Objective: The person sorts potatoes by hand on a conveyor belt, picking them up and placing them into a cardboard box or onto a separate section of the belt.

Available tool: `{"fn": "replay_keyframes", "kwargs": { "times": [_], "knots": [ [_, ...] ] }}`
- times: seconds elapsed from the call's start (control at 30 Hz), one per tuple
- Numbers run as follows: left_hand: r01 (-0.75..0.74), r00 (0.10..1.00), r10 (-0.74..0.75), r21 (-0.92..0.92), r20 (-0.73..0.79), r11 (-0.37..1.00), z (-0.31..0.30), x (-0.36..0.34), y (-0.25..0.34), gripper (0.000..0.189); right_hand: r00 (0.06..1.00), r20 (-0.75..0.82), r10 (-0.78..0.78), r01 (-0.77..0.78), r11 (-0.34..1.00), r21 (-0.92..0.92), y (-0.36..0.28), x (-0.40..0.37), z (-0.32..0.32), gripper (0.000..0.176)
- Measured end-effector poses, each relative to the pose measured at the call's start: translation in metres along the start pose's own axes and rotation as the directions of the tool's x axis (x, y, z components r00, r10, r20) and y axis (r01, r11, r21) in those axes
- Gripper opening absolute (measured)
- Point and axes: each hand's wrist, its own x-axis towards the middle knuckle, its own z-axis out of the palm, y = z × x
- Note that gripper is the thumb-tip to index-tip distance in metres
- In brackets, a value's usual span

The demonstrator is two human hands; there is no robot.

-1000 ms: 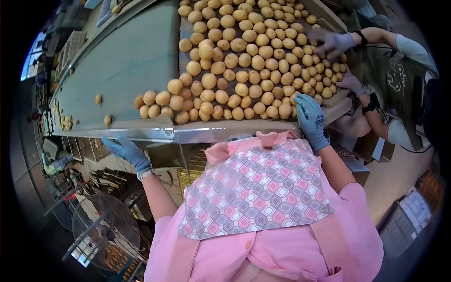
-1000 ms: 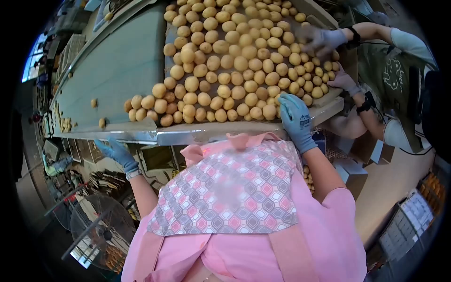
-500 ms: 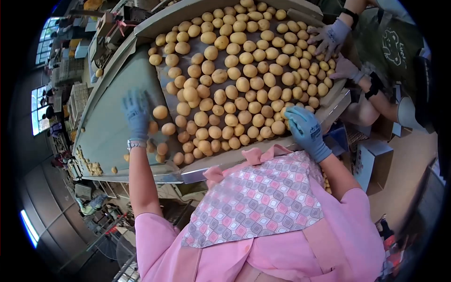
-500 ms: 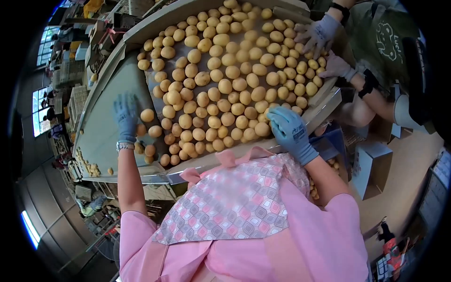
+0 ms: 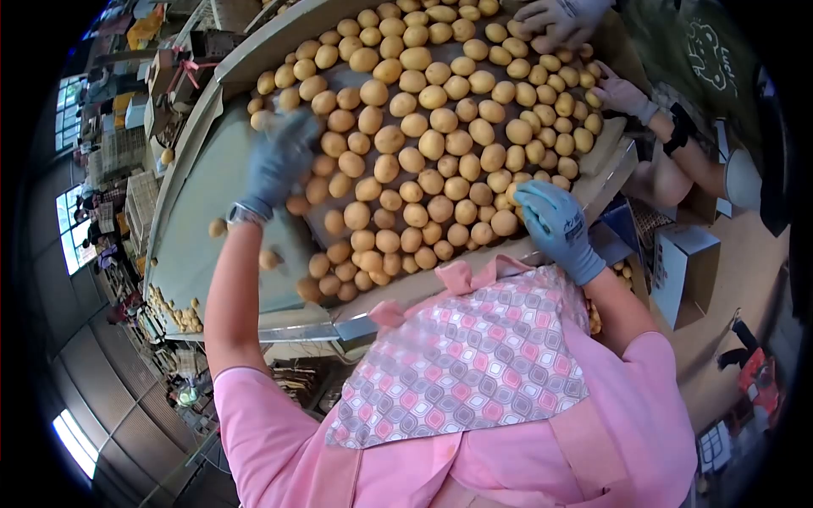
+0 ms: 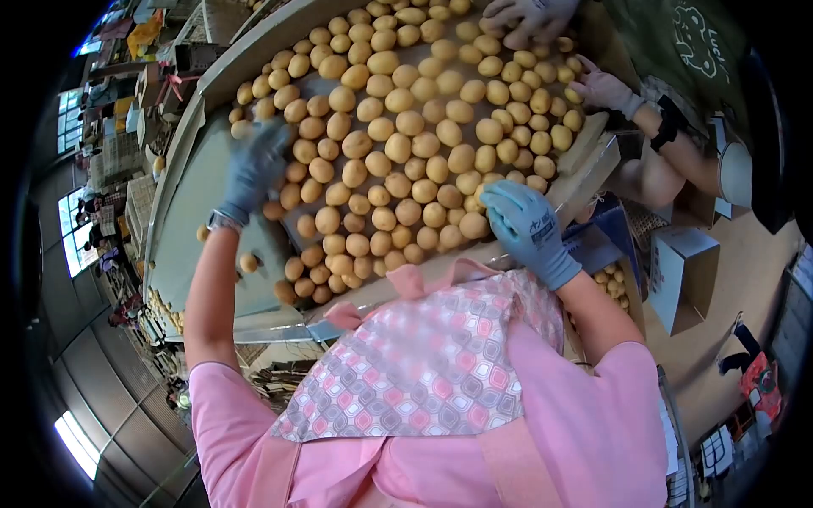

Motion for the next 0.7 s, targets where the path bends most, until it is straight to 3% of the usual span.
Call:
{"fn": "replay_keyframes", "kwargs": {
  "times": [0.03, 0.07, 0.13, 0.2, 0.23, 0.27, 0.3, 0.33, 0.4, 0.43, 0.53, 0.57, 0.63, 0.7],
  "knots": [
    [-0.036, 0.916, 0.257, 0.578, -0.306, 0.816, -0.018, 0.001, -0.001, 0.067, 1.000, 0.012, 0.003, -0.003, 1.000, 0.008, 0.002, -0.001, 0.001, 0.025],
    [0.154, 0.864, 0.120, 0.484, -0.489, 0.862, -0.015, -0.004, -0.018, 0.064, 1.000, 0.019, 0.008, -0.009, 1.000, 0.014, 0.005, -0.003, 0.002, 0.026],
    [0.148, 0.801, 0.115, 0.380, -0.588, 0.913, -0.006, -0.017, -0.015, 0.063, 0.999, 0.036, 0.024, -0.025, 0.999, 0.024, -0.002, 0.001, -0.001, 0.025],
    [-0.021, 0.811, 0.056, 0.065, -0.583, 0.998, -0.001, -0.040, 0.042, 0.061, 1.000, 0.018, 0.009, -0.009, 1.000, 0.014, -0.003, -0.002, 0.000, 0.024],
    [-0.139, 0.883, 0.189, 0.145, -0.430, 0.980, -0.001, -0.055, 0.080, 0.057, 1.000, 0.005, -0.005, 0.005, 1.000, 0.005, -0.001, 0.000, 0.000, 0.024],
    [-0.257, 0.943, 0.276, 0.123, -0.185, 0.959, 0.023, -0.069, 0.096, 0.056, 1.000, 0.003, -0.003, 0.003, 1.000, 0.012, 0.000, 0.002, 0.001, 0.024],
    [-0.338, 0.941, 0.339, 0.028, -0.012, 0.941, 0.009, -0.087, 0.142, 0.058, 1.000, 0.003, 0.000, 0.000, 1.000, 0.018, 0.000, 0.003, 0.003, 0.024],
    [-0.614, 0.789, 0.614, 0.031, 0.003, 0.789, 0.027, -0.108, 0.149, 0.058, 1.000, 0.007, 0.006, -0.006, 1.000, 0.024, -0.001, 0.001, 0.003, 0.024],
    [-0.607, 0.794, 0.602, 0.070, 0.080, 0.792, 0.040, -0.122, 0.134, 0.053, 1.000, 0.019, -0.011, 0.010, 0.999, 0.036, -0.005, 0.000, 0.001, 0.025],
    [-0.601, 0.798, 0.592, 0.094, 0.113, 0.793, 0.046, -0.128, 0.121, 0.051, 0.999, 0.018, -0.040, 0.039, 0.999, 0.038, -0.008, 0.009, 0.000, 0.026],
    [-0.384, 0.920, 0.363, 0.165, 0.145, 0.908, 0.018, -0.100, 0.086, 0.055, 0.992, 0.008, -0.130, 0.129, 0.990, 0.052, -0.019, 0.040, 0.018, 0.030],
    [-0.301, 0.925, 0.358, 0.334, -0.124, 0.893, 0.015, -0.105, 0.074, 0.052, 0.987, 0.003, -0.161, 0.160, 0.985, 0.059, -0.024, 0.049, 0.029, 0.031],
    [-0.077, 0.891, 0.175, 0.240, -0.418, 0.968, 0.022, -0.099, 0.054, 0.050, 0.978, 0.163, -0.130, 0.156, 0.974, -0.162, -0.029, 0.064, 0.060, 0.038],
    [0.108, 0.778, 0.014, 0.155, -0.628, 0.982, 0.026, -0.097, 0.051, 0.050, 0.955, 0.290, -0.052, 0.163, 0.914, -0.372, -0.043, 0.075, 0.078, 0.044]
  ]
}}
